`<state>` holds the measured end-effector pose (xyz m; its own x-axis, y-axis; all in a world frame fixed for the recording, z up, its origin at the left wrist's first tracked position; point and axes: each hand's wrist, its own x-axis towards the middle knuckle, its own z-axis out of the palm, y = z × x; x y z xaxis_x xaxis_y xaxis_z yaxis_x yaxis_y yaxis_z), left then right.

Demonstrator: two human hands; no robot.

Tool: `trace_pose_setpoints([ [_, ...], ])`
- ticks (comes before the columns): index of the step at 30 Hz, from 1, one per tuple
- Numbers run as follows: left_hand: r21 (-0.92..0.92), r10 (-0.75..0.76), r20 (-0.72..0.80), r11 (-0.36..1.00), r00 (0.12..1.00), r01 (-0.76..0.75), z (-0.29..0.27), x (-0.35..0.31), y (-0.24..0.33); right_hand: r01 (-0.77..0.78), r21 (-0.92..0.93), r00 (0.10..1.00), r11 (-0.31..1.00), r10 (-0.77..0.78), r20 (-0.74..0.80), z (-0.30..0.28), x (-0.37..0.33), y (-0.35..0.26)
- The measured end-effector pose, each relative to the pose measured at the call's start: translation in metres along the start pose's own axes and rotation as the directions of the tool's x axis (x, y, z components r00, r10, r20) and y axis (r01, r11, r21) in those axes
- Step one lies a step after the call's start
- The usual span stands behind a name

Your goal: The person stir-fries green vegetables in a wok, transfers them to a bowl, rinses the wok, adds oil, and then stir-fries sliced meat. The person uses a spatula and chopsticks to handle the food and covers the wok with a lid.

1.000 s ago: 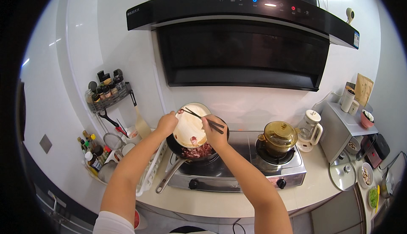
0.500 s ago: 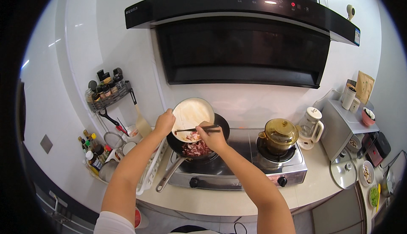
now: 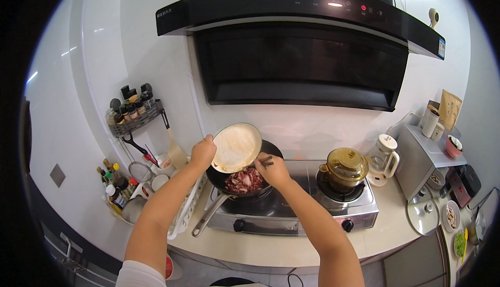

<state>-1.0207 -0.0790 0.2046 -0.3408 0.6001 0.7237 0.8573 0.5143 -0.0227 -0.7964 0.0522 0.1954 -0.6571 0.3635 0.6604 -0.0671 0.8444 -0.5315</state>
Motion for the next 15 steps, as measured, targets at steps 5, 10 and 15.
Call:
trace_pose_setpoints([
  [5, 0.013, -0.043, -0.033, 0.999, 0.999, 0.043, 0.003, 0.001, -0.002, -0.144, 0.357, 0.987, 0.923, 0.161, -0.019, 0.015, 0.005, -0.011],
  [10, -0.062, -0.060, -0.056, 0.996, 0.997, 0.057, 0.003, 0.003, 0.001, -0.116, 0.429, 0.991, 0.896, 0.130, -0.004, 0.031, 0.006, -0.014],
  [15, 0.057, -0.008, -0.039, 0.998, 0.999, 0.010, 0.002, -0.001, -0.006, -0.057, 0.259, 0.996, 0.964, 0.071, -0.045, 0.019, 0.005, -0.011],
])
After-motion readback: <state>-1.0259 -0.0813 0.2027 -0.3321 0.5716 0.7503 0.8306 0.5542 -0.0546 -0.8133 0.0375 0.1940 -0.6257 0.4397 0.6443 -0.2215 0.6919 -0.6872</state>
